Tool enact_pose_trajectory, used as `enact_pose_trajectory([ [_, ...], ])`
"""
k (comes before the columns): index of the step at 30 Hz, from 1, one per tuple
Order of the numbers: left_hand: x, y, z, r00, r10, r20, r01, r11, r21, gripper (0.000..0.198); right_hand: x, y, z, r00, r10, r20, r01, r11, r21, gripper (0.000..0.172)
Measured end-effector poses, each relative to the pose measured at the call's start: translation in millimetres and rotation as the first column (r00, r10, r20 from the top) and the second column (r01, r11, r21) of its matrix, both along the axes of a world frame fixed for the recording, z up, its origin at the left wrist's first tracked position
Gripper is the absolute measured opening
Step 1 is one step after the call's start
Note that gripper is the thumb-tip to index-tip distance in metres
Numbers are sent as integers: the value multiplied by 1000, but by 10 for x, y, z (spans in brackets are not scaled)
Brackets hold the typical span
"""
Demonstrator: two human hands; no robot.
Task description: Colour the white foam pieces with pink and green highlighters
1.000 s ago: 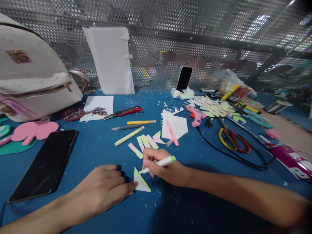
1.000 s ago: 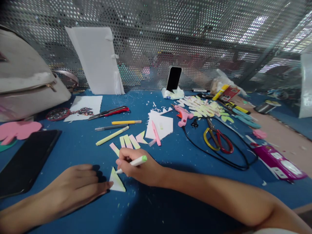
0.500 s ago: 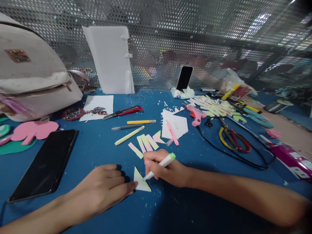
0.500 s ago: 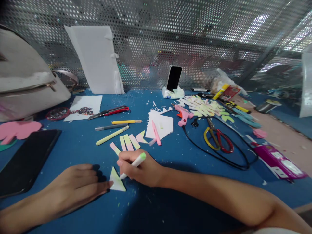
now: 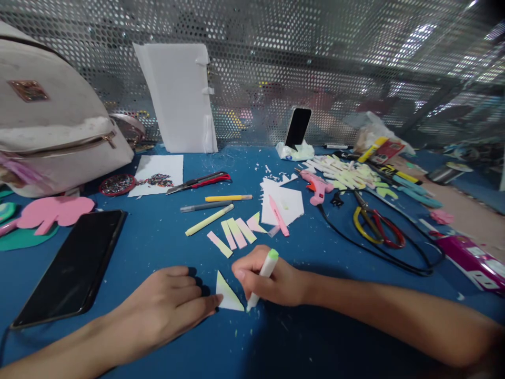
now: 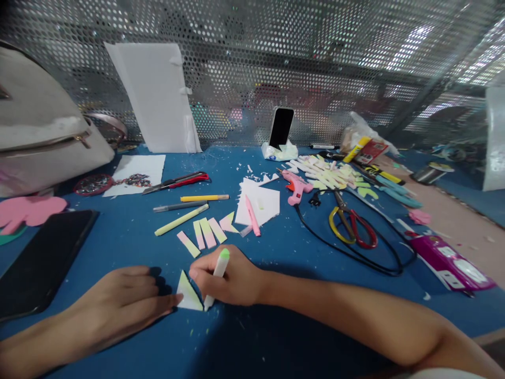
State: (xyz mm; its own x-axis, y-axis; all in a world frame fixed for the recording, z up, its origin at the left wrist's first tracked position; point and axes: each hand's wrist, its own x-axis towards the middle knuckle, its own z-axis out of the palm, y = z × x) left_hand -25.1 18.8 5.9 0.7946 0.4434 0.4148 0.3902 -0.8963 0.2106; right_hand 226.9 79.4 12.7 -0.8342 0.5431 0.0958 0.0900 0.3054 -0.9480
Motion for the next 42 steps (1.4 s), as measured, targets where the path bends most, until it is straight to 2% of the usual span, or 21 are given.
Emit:
enact_pose_trajectory([
  [4, -10, -4, -40, 1000, 7, 6, -7, 1000, -7, 19, 4, 4, 6, 999, -36, -35, 36, 999, -13, 42],
  [9, -11, -15, -37, 1000, 4, 18, -4, 1000, -5, 20, 19, 13, -17, 999, 28, -19, -28, 999, -39, 43],
  [12, -2, -11, -1, 1000, 7, 18, -7, 1000, 5, 22, 3, 8, -8, 999, -50, -19, 49, 998, -34, 36],
  [17, 14, -3, 33, 1000, 12, 9, -12, 1000, 7, 24, -52, -20, 44, 977, -196, 87, 198, 980, -8, 15],
  [19, 17, -3, 32, 1000, 16, 14, -16, 1000, 9, 25, -59, -22, 45, 968, -229, 103, 229, 973, 11, 13],
  [24, 21, 1, 27, 1000, 14, 27, -15, 1000, 19, 25, -32, -2, 10, 996, -84, -30, 83, 996, -42, 39],
  [29, 15, 3, 28, 1000, 8, 10, -8, 1000, -7, 25, -21, 1, -5, 980, -193, 50, 194, 981, -25, 23],
  [32, 4, 0, -3, 1000, 4, 13, -4, 1000, -6, 23, -21, 3, -13, 995, -99, -11, 98, 995, -35, 37],
  [34, -3, -1, -28, 1000, 10, 22, -10, 1000, -3, 22, -27, 3, -10, 996, -79, -33, 77, 994, -79, 39],
  [36, -3, -2, -38, 1000, 15, 28, -15, 1000, 0, 22, -44, 0, 4, 988, -150, 20, 151, 984, -91, 28],
  [39, 8, 1, -13, 1000, 10, 21, -11, 1000, 3, 23, -71, -10, 27, 967, -226, 117, 232, 972, -42, 10],
  [42, 21, 6, 23, 1000, 2, 20, -2, 1000, 4, 25, -72, -14, 22, 975, -200, 99, 207, 976, -61, 16],
])
